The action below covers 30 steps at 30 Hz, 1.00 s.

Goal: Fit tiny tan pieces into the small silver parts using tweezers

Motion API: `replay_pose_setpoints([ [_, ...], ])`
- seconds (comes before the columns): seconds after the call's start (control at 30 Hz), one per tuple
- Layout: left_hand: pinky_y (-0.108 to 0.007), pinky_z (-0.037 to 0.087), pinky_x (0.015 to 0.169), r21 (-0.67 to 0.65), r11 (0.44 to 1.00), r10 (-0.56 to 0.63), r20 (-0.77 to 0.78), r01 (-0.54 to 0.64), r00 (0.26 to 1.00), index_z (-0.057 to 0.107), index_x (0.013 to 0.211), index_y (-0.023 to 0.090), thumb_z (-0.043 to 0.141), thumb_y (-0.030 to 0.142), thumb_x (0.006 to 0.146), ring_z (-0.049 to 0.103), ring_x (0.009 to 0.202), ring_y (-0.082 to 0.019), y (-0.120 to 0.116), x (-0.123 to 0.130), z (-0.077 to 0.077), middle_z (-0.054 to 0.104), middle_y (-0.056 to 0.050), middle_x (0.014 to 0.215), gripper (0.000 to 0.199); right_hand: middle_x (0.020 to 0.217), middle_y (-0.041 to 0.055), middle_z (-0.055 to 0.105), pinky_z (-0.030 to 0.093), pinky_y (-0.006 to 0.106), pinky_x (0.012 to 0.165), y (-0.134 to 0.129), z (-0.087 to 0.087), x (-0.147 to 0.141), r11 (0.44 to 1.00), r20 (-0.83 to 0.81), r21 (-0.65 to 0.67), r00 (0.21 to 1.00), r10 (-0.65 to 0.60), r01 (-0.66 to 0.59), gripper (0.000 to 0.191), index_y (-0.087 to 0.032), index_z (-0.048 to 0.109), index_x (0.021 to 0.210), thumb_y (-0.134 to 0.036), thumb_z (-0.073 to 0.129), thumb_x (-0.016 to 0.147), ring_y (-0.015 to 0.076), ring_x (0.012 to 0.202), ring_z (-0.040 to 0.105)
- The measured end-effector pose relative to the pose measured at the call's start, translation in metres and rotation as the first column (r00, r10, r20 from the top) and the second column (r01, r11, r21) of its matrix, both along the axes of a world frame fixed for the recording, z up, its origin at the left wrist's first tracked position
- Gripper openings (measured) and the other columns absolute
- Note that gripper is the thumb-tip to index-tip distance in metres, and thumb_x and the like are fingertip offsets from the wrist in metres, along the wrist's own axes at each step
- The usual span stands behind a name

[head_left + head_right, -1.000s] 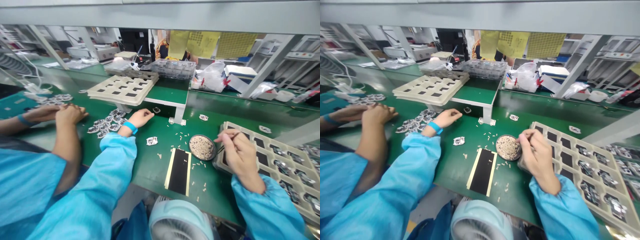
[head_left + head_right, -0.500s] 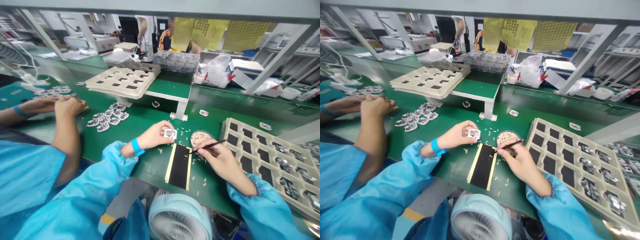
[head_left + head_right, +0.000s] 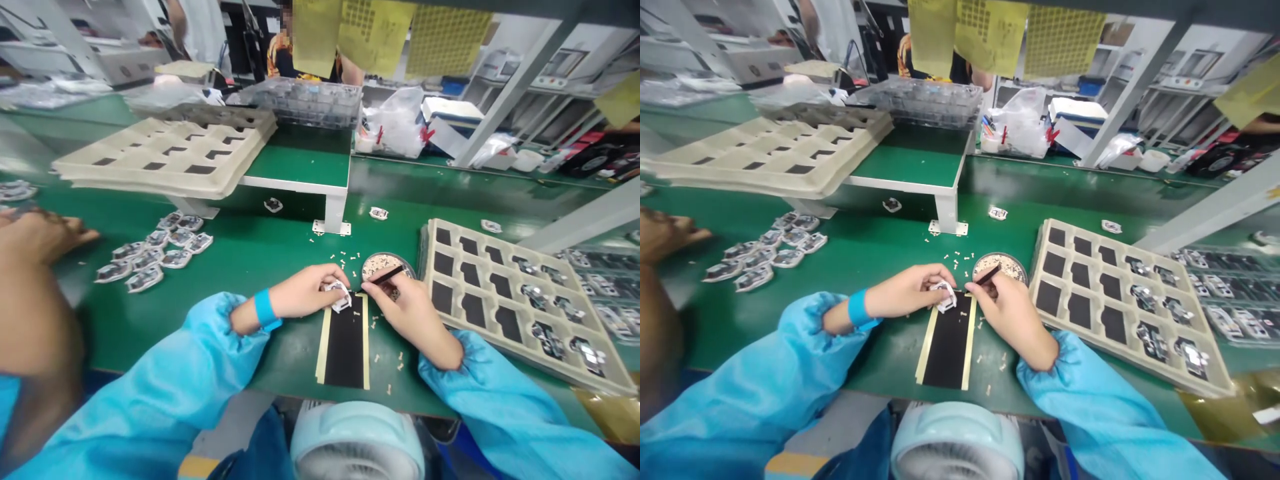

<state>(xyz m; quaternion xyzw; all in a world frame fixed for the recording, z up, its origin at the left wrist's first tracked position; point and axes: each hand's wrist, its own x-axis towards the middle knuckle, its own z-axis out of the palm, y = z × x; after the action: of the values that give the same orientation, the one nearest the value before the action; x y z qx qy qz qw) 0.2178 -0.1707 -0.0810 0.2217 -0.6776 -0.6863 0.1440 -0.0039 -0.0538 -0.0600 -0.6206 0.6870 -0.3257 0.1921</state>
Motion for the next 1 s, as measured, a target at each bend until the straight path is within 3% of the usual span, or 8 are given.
replay_pose_setpoints([
  [0.1,-0.022,0.054,0.077,-0.08,0.997,0.006,0.078,0.001,0.997,0.067,0.108,0.011,0.067,0.015,0.096,0.072,0.088,-0.017,0.002,-0.003,-0.007,0.075,-0.004,0.094,0.012,0.1,-0.0033,0.072,0.053,0.012,0.079,0.0,-0.003,0.0,0.998,0.012,0.04,0.999,-0.04,0.04,0.041,-0.021,0.074,0.108,-0.059,0.065,0.095,0.0006,0.085,0.07],
  [0.2,-0.022,0.052,0.075,-0.176,0.984,0.033,0.115,-0.012,0.993,0.071,0.109,0.013,0.067,0.011,0.096,0.071,0.087,-0.016,0.003,-0.005,-0.01,0.075,-0.001,0.094,0.013,0.101,-0.0025,0.072,0.054,0.012,0.08,0.0,-0.003,0.001,0.999,0.045,0.035,0.998,-0.043,0.041,0.041,-0.019,0.074,0.107,-0.057,0.065,0.095,0.0007,0.086,0.07],
  [0.47,-0.025,0.052,0.074,-0.18,0.984,0.04,0.119,-0.018,0.992,0.071,0.109,0.014,0.067,0.013,0.096,0.072,0.087,-0.018,0.005,-0.002,-0.011,0.075,-0.002,0.093,0.013,0.103,-0.0014,0.071,0.056,0.004,0.084,0.0,-0.002,0.004,0.999,0.231,-0.03,0.972,-0.033,0.041,0.036,-0.016,0.072,0.106,-0.05,0.067,0.096,-0.002,0.09,0.071],
  [0.57,-0.024,0.051,0.07,-0.101,0.994,0.04,0.077,-0.033,0.996,0.064,0.103,0.014,0.067,0.016,0.091,0.071,0.083,-0.018,0.005,-0.003,-0.012,0.075,-0.004,0.092,0.013,0.101,-0.0019,0.072,0.054,0.0,0.084,0.001,0.004,0.006,0.993,0.214,-0.108,0.976,-0.031,0.055,0.031,-0.015,0.072,0.104,-0.045,0.068,0.096,-0.0041,0.089,0.07],
  [0.67,-0.022,0.05,0.061,0.058,0.996,0.07,0.021,-0.071,0.997,0.049,0.096,0.018,0.069,0.019,0.081,0.07,0.076,-0.017,0.005,-0.004,-0.011,0.073,-0.005,0.09,0.025,0.102,-0.0026,0.072,0.053,-0.002,0.085,0.002,0.011,0.006,0.976,0.174,-0.2,0.983,-0.053,0.088,0.026,-0.015,0.072,0.101,-0.04,0.069,0.096,-0.0057,0.091,0.07],
  [0.77,-0.02,0.047,0.05,0.133,0.987,0.089,0.004,-0.089,0.996,0.046,0.103,0.019,0.068,0.024,0.078,0.071,0.068,-0.018,0.005,-0.006,-0.009,0.068,-0.002,0.088,0.033,0.101,-0.0034,0.071,0.053,-0.002,0.083,0.003,0.012,0.005,0.964,0.15,-0.25,0.987,-0.054,0.091,0.023,-0.015,0.072,0.101,-0.037,0.069,0.096,-0.006,0.09,0.07],
  [0.87,-0.022,0.052,0.056,0.026,0.999,0.043,0.018,-0.043,0.999,0.062,0.116,0.014,0.06,0.018,0.079,0.071,0.07,-0.017,0.005,-0.007,-0.009,0.069,-0.002,0.089,0.037,0.102,-0.0044,0.071,0.053,-0.001,0.087,0.003,0.007,0.004,0.968,0.103,-0.244,0.994,-0.029,0.053,0.022,-0.017,0.072,0.102,-0.037,0.067,0.097,-0.0062,0.092,0.07],
  [1.0,-0.021,0.051,0.071,-0.246,0.968,0.074,0.109,-0.045,0.991,0.074,0.108,0.016,0.059,0.007,0.085,0.069,0.078,-0.012,0.01,-0.005,-0.004,0.074,0.001,0.095,0.029,0.103,-0.0053,0.071,0.053,0.001,0.084,0.002,0.0,0.003,0.979,0.05,-0.204,0.999,0.011,-0.001,0.022,-0.018,0.072,0.104,-0.038,0.064,0.099,-0.0056,0.09,0.069],
])
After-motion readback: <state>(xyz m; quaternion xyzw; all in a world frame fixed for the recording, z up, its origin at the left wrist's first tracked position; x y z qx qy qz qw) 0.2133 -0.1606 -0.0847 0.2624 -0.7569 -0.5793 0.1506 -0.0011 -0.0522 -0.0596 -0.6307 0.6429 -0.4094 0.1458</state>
